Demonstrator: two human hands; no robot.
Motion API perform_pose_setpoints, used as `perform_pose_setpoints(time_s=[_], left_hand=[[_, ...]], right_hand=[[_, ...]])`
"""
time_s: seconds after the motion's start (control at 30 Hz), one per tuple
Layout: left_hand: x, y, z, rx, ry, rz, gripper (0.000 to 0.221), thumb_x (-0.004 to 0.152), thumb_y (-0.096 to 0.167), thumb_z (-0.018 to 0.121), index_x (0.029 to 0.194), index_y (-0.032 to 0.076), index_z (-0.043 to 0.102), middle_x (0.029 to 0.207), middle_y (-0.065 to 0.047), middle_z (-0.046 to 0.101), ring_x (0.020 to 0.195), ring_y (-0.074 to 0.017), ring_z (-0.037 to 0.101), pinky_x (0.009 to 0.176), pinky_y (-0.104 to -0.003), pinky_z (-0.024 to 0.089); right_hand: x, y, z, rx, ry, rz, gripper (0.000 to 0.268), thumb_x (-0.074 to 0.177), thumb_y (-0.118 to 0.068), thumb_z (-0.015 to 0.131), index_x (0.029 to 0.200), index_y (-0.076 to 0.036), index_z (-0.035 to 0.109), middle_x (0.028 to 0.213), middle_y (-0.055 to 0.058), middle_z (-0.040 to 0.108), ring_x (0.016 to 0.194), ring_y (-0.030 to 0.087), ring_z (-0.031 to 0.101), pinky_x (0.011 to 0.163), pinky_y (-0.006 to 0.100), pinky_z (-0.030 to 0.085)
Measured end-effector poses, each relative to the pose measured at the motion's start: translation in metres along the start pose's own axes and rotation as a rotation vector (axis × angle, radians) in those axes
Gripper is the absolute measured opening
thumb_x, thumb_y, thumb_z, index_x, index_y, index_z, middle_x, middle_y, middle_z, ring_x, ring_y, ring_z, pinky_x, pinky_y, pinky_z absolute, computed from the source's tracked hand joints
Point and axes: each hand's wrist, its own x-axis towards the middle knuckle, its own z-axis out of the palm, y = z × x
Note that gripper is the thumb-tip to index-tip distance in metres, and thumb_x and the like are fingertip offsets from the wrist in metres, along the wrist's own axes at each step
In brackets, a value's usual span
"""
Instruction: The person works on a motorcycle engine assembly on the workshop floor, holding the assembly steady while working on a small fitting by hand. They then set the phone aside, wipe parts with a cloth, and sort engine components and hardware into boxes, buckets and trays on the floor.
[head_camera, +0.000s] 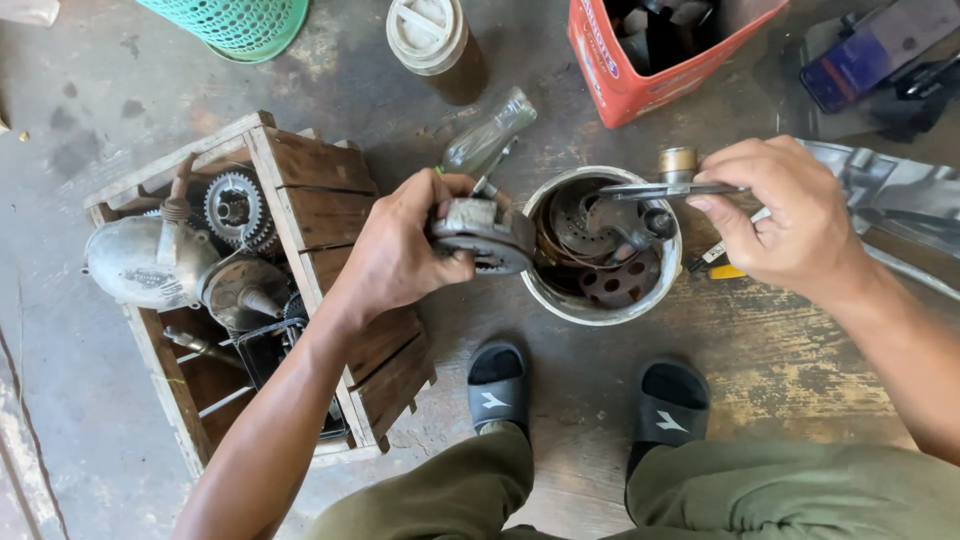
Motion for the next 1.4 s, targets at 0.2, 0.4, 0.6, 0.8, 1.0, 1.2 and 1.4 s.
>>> perform_pose_setpoints(time_s=[0.2,0.4,0.6,0.8,1.0,1.2,1.4], left_hand=[[-0.003,-0.023,0.005,0.023,-0.056,-0.023,0.049,0.062,0.009,0.078,0.088,0.008,0.036,0.121,-0.014,0.071,0.091,-0.0254,0.068,0.08,-0.035,0.055],[0.004,-0.028,0.005,0.071,-0.035,-0.032,0.05,0.06,0.005,0.079,0.085,0.007,0.036,0.122,-0.014,0.07,0.089,-0.0253,0.067,0.078,-0.035,0.054],[0.018,-0.026,-0.004,-0.092,0.055,-0.085,0.046,0.065,0.0,0.08,0.091,0.004,0.042,0.125,-0.022,0.071,0.092,-0.027,0.076,0.071,-0.032,0.063],[0.004,-0.036,0.005,-0.177,0.182,-0.185,0.041,0.066,0.014,0.079,0.09,0.007,0.047,0.099,-0.019,0.075,0.085,-0.0227,0.065,0.07,-0.039,0.055],[0.005,-0.001,0.046,-0.229,0.122,-0.167,0.041,0.061,0.011,0.082,0.088,0.006,0.052,0.102,-0.02,0.077,0.086,-0.0318,0.075,0.071,-0.041,0.059],[0.016,-0.005,0.078,-0.075,0.023,-0.046,0.046,0.06,0.014,0.083,0.091,0.006,0.049,0.109,-0.022,0.076,0.091,-0.0466,0.073,0.073,-0.05,0.058],[0.018,-0.018,0.103,0.029,-0.068,-0.093,0.048,0.06,0.022,0.084,0.092,0.009,0.05,0.107,-0.019,0.075,0.092,-0.0457,0.072,0.075,-0.05,0.057]], right_hand=[[-0.008,0.025,0.022,0.009,0.042,-0.09,0.018,0.089,0.005,0.081,0.101,0.009,0.068,0.103,0.023,0.075,0.091,0.029,0.068,0.084,0.038,0.052],[0.007,0.016,0.021,-0.019,0.028,-0.073,0.021,0.086,0.005,0.085,0.099,0.006,0.069,0.104,0.018,0.076,0.091,0.028,0.068,0.088,0.04,0.05],[-0.003,0.034,0.021,-0.042,0.066,-0.13,0.016,0.09,0.004,0.081,0.1,0.003,0.069,0.103,0.018,0.077,0.088,0.026,0.067,0.086,0.038,0.049],[0.003,-0.012,0.029,-0.117,0.041,-0.347,0.004,0.094,-0.011,0.066,0.091,-0.012,0.068,0.096,0.007,0.071,0.093,0.031,0.07,0.078,0.045,0.05],[-0.01,-0.027,0.047,-0.175,-0.026,-0.504,0.014,0.101,-0.009,0.052,0.093,-0.011,0.064,0.09,0.008,0.061,0.091,0.031,0.063,0.082,0.044,0.046],[-0.036,-0.018,0.048,-0.252,-0.06,-0.553,0.023,0.104,-0.01,0.041,0.097,-0.012,0.063,0.096,0.011,0.06,0.096,0.032,0.061,0.084,0.047,0.044],[-0.056,-0.01,0.054,-0.273,-0.054,-0.487,0.019,0.104,-0.013,0.046,0.101,-0.012,0.065,0.106,0.013,0.064,0.103,0.032,0.065,0.091,0.049,0.045]])
